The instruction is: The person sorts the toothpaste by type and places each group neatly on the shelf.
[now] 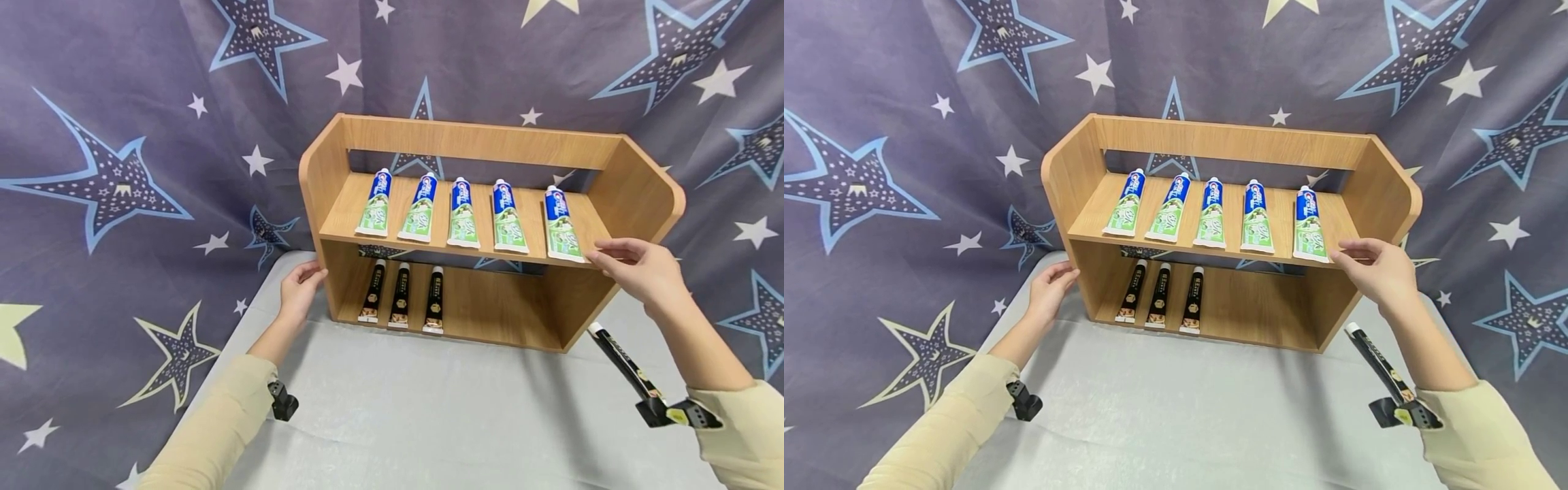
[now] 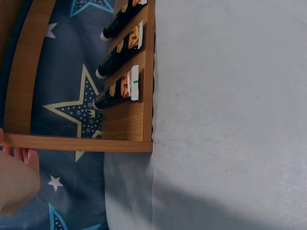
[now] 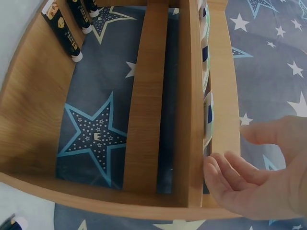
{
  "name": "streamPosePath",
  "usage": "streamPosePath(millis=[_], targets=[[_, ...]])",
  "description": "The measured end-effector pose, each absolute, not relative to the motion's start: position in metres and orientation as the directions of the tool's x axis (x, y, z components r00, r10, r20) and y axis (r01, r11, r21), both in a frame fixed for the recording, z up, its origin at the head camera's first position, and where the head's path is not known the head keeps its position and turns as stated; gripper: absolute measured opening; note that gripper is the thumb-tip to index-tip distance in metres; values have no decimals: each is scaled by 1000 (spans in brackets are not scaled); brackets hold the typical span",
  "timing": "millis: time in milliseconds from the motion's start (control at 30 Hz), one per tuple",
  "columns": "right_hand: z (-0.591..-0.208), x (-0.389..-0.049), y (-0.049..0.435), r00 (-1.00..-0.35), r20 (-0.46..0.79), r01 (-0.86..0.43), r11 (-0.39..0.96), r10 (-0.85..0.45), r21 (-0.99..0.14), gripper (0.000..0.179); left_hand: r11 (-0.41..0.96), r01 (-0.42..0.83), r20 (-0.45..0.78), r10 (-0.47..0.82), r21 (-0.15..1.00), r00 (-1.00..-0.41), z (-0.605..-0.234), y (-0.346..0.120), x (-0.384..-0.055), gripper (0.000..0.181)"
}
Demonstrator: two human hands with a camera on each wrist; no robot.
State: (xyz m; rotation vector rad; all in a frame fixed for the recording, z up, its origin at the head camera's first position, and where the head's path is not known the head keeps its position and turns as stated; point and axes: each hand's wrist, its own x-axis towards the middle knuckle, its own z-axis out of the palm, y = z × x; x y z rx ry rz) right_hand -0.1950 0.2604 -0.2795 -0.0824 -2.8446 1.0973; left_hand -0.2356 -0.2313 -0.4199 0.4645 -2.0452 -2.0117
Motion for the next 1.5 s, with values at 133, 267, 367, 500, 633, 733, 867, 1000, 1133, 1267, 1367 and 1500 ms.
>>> streamPosePath(millis=[133, 267, 367, 500, 633, 733, 867, 1000, 1133, 1267, 1367, 1500], targets=[[-291, -186, 268, -989, 101, 6, 705, 110, -709, 55, 14, -57, -47, -386, 998, -921, -420, -231, -236, 35], [-302, -176, 276, -983, 128, -13, 640, 134, -769, 32, 13, -55, -46, -386, 998, -921, -420, -231, -237, 35], [-308, -170, 283, -979, 128, -10, 594, 156, -804, 10, 9, -57, -49, -385, 998, -922, -420, -232, -238, 35], [-317, -166, 292, -976, 125, 3, 587, 178, -810, 12, 3, -64, -58, -386, 998, -921, -419, -232, -238, 35], [-330, -164, 301, -966, 155, 10, 630, 206, -777, 16, -1, -67, -62, -388, 998, -920, -419, -232, -237, 35], [-341, -165, 306, -954, 194, 23, 699, 230, -715, 11, -7, -61, -58, -390, 998, -919, -420, -232, -237, 34], [-354, -166, 312, -942, 228, 35, 750, 245, -661, 10, -13, -50, -51, -391, 999, -919, -421, -232, -237, 34], [-367, -168, 318, -945, 203, 54, 737, 256, -674, 22, -9, -48, -48, -392, 999, -919, -421, -231, -237, 34], [-380, -173, 327, -957, 167, 70, 748, 237, -660, 8, -1, -56, -52, -394, 998, -918, -420, -231, -236, 35], [-396, -180, 339, -974, 138, 33, 718, 179, -695, 8, 8, -64, -56, -396, 998, -917, -419, -231, -236, 35], [-407, -184, 348, -985, 101, 14, 653, 138, -757, 23, 7, -66, -58, -393, 998, -918, -419, -231, -236, 35], [-435, -200, 374, -996, 35, 15, 519, 86, -855, 30, 1, -65, -59, -392, 998, -918, -420, -231, -237, 35]])
